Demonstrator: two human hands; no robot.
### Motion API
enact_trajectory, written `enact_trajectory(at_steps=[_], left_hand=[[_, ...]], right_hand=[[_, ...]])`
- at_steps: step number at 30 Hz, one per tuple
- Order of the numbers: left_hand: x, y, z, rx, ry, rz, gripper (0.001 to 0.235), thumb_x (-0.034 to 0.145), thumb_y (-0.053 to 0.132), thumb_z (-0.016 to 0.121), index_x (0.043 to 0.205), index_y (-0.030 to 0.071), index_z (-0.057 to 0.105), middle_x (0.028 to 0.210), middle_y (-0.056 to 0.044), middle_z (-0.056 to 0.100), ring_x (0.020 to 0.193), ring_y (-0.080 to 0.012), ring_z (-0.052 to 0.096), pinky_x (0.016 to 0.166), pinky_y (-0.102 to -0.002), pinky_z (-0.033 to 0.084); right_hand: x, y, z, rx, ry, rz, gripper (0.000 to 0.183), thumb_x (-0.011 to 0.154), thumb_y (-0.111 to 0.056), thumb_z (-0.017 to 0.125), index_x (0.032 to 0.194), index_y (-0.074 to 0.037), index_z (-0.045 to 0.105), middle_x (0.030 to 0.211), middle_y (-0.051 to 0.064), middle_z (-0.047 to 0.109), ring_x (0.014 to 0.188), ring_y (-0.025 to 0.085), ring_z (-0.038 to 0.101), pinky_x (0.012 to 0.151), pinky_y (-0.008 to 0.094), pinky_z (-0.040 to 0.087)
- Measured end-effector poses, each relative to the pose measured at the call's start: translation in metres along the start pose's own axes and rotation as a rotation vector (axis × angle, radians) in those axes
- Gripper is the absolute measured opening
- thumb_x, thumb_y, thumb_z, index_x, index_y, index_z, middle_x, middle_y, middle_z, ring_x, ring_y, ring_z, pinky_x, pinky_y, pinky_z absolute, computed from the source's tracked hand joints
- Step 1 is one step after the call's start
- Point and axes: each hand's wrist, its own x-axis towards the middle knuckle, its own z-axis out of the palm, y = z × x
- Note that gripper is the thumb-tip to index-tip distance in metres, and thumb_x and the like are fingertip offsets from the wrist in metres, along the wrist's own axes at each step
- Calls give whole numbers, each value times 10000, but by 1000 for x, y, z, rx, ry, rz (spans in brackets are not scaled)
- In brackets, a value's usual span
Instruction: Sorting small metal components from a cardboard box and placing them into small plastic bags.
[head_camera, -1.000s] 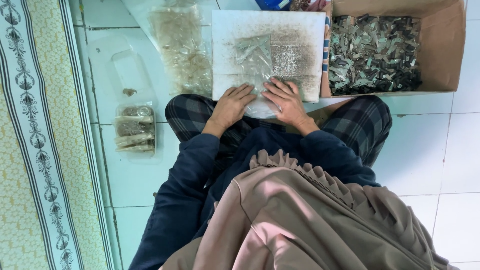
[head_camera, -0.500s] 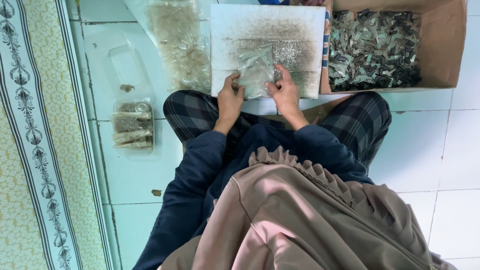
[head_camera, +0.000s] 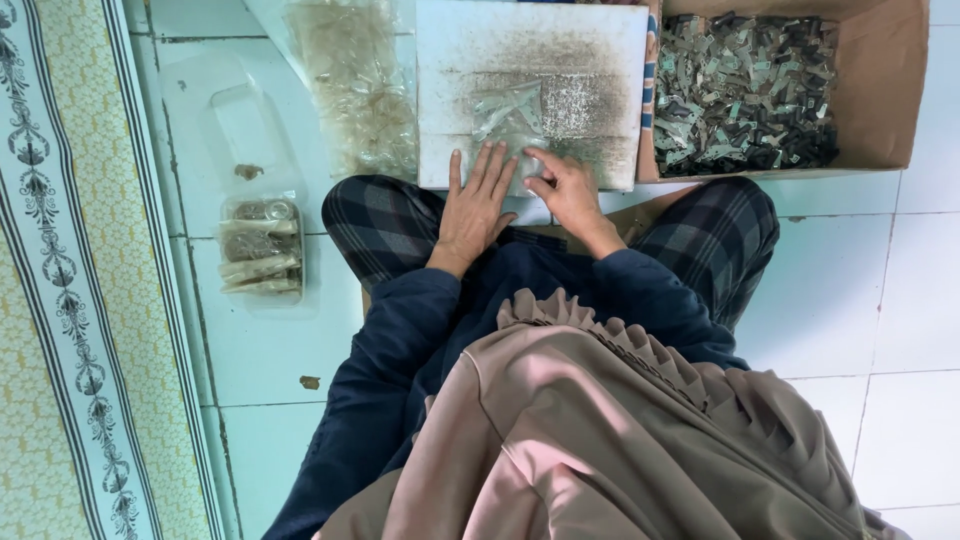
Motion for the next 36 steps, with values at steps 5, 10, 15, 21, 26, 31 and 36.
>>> enact_trajectory(at_steps=[5, 10, 15, 21, 26, 31, 36], left_hand=[[-4, 1, 20, 151, -25, -1, 944, 877, 416, 849, 1593, 42, 362, 1671, -209, 299, 1577, -347, 187, 1276, -676, 37], [-13, 1, 39, 172, 10, -32, 982, 812, 382, 891, 1570, 7, 392, 1621, -255, 372, 1544, -386, 264, 1279, -686, 88], [-12, -4, 51, 145, 139, -50, 801, 854, 289, 870, 1492, -18, 495, 1499, -274, 518, 1421, -385, 466, 1260, -676, 193], [7, -5, 26, 340, 132, -42, 552, 905, 186, 797, 1396, 27, 601, 1255, -177, 602, 1180, -306, 548, 1092, -531, 411], [11, -8, 20, 400, -53, 34, 465, 967, 169, 694, 1396, 16, 601, 1471, -194, 482, 1406, -348, 376, 1115, -497, 334], [6, -14, 30, 359, -28, 64, 492, 979, 144, 683, 1432, -12, 576, 1480, -230, 525, 1410, -379, 400, 1144, -518, 315], [-6, -24, 38, 153, 96, 37, 512, 994, 62, 671, 1485, 17, 534, 1518, -240, 497, 1406, -400, 425, 1086, -521, 352]], right_hand=[[5, 7, 1, -58, -151, -25, 545, 819, -400, 845, 1339, -405, 679, 820, 59, 683, 875, 343, 726, 801, 464, 562], [9, 10, 1, -116, -194, 17, 552, 858, -411, 807, 1387, -398, 650, 849, 105, 702, 903, 371, 721, 824, 490, 556], [9, -6, -4, -180, -234, 72, 587, 900, -426, 766, 1458, -379, 589, 893, 117, 723, 941, 390, 722, 858, 505, 547], [3, -19, -16, -359, -176, -95, 554, 934, -393, 725, 1457, -247, 611, 953, 47, 628, 972, 296, 570, 826, 439, 413], [1, -44, -23, -591, -113, -298, 519, 917, -345, 703, 1334, -42, 644, 1377, 90, 494, 1201, 280, 408, 960, 438, 302], [0, -33, -20, -584, -79, -395, 576, 933, -418, 696, 1351, -24, 648, 1321, 122, 582, 1229, 286, 444, 972, 475, 259], [-2, -30, -34, -531, -121, -448, 742, 848, -574, 715, 1437, -135, 614, 1342, 131, 610, 1273, 303, 447, 989, 521, 227]])
